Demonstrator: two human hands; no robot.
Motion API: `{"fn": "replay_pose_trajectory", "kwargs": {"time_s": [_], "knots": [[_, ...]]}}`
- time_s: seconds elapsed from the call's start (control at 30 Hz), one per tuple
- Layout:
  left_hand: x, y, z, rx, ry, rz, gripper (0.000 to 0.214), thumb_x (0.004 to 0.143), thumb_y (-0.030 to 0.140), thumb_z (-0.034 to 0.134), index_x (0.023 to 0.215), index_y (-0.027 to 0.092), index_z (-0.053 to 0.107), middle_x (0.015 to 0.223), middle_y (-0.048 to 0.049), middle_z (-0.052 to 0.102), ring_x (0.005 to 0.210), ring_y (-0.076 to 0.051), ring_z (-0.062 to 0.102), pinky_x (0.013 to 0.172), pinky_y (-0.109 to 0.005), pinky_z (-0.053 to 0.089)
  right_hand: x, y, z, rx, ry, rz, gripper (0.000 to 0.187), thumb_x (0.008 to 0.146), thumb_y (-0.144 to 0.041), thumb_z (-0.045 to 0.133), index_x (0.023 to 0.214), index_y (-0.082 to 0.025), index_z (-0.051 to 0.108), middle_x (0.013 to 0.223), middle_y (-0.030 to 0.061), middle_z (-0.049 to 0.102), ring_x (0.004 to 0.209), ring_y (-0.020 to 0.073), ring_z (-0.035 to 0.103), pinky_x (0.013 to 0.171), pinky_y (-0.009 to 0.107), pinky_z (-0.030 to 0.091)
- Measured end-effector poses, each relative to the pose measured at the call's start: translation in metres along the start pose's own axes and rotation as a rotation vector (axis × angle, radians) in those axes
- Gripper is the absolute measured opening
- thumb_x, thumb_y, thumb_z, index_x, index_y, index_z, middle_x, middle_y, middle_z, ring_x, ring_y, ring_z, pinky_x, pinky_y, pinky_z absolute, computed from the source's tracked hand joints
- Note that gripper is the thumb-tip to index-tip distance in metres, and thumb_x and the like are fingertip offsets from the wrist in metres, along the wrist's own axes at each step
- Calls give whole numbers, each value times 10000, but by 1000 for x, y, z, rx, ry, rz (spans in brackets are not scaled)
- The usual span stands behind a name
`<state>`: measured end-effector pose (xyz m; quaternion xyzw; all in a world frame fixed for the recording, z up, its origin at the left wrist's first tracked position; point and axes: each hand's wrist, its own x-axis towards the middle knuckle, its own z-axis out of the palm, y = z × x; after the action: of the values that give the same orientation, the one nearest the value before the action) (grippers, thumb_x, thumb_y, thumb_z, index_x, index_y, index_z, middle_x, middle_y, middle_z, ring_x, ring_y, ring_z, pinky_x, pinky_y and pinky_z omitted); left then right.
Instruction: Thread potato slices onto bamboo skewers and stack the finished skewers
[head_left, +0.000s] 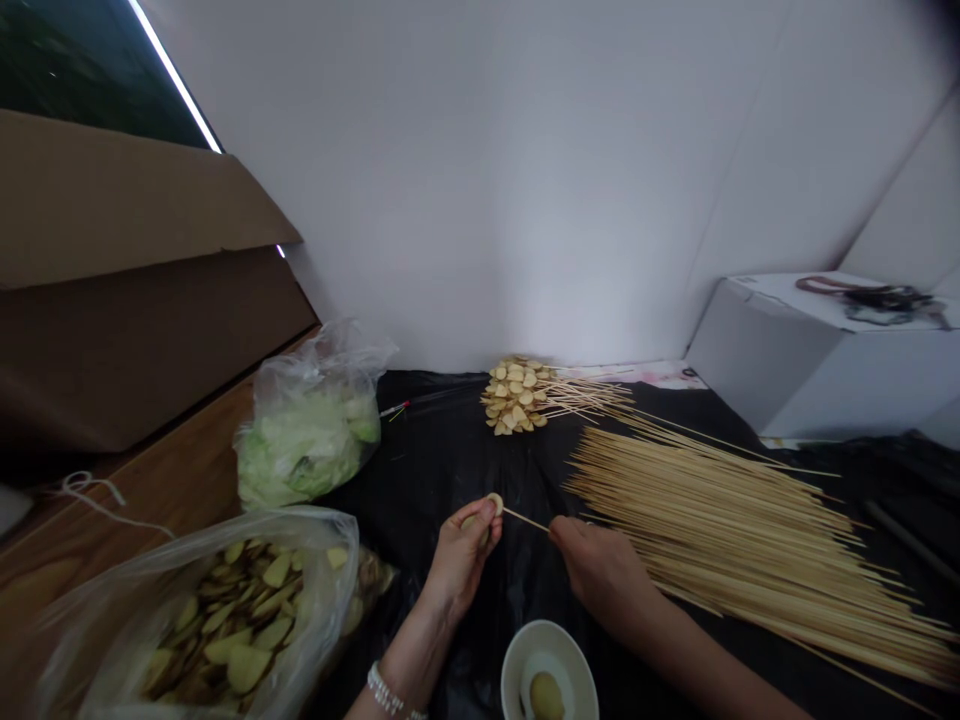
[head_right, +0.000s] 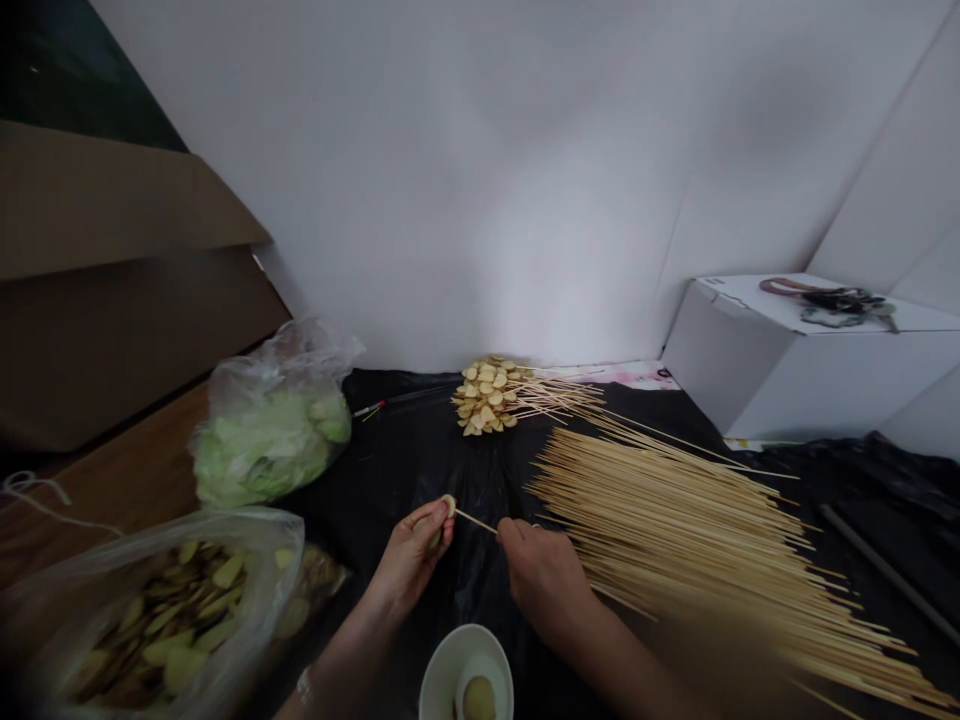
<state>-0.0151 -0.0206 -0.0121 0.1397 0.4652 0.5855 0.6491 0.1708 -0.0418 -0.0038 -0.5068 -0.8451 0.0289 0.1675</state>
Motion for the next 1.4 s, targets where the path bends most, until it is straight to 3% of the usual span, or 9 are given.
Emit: {"fn": "replay_pose_trajectory", "kwargs": {"time_s": [0.3,0.57,0.83,1.4], "knots": [[-2,1,1,-19,2,-23,164,649,68,755,783,89,664,713,-65,690,551,-77,614,565,-163,535,0,1,-5,-14,205,-46,252,855,-55,393,734,-198,561,699,16,574,638,146,502,583,281,248],[1,9,-1,-62,1,-10,93,724,39,680,802,89,672,734,-59,680,573,-63,605,564,-137,525,1,2,-7,83,-14,19,221,903,-105,404,794,-195,574,697,0,628,655,130,578,582,256,280],[0,8,0,-89,19,-19,89,733,26,664,797,87,671,734,-60,678,577,-68,613,556,-138,529,1,8,-11,57,109,-11,242,924,-159,384,800,-196,589,727,14,613,698,135,554,622,245,309],[0,7,0,-53,0,-15,98,711,43,693,797,86,676,720,-63,676,563,-66,605,553,-138,522,0,4,-12,54,83,-14,211,917,-160,418,800,-204,587,728,-1,603,679,138,554,600,260,293]]}}
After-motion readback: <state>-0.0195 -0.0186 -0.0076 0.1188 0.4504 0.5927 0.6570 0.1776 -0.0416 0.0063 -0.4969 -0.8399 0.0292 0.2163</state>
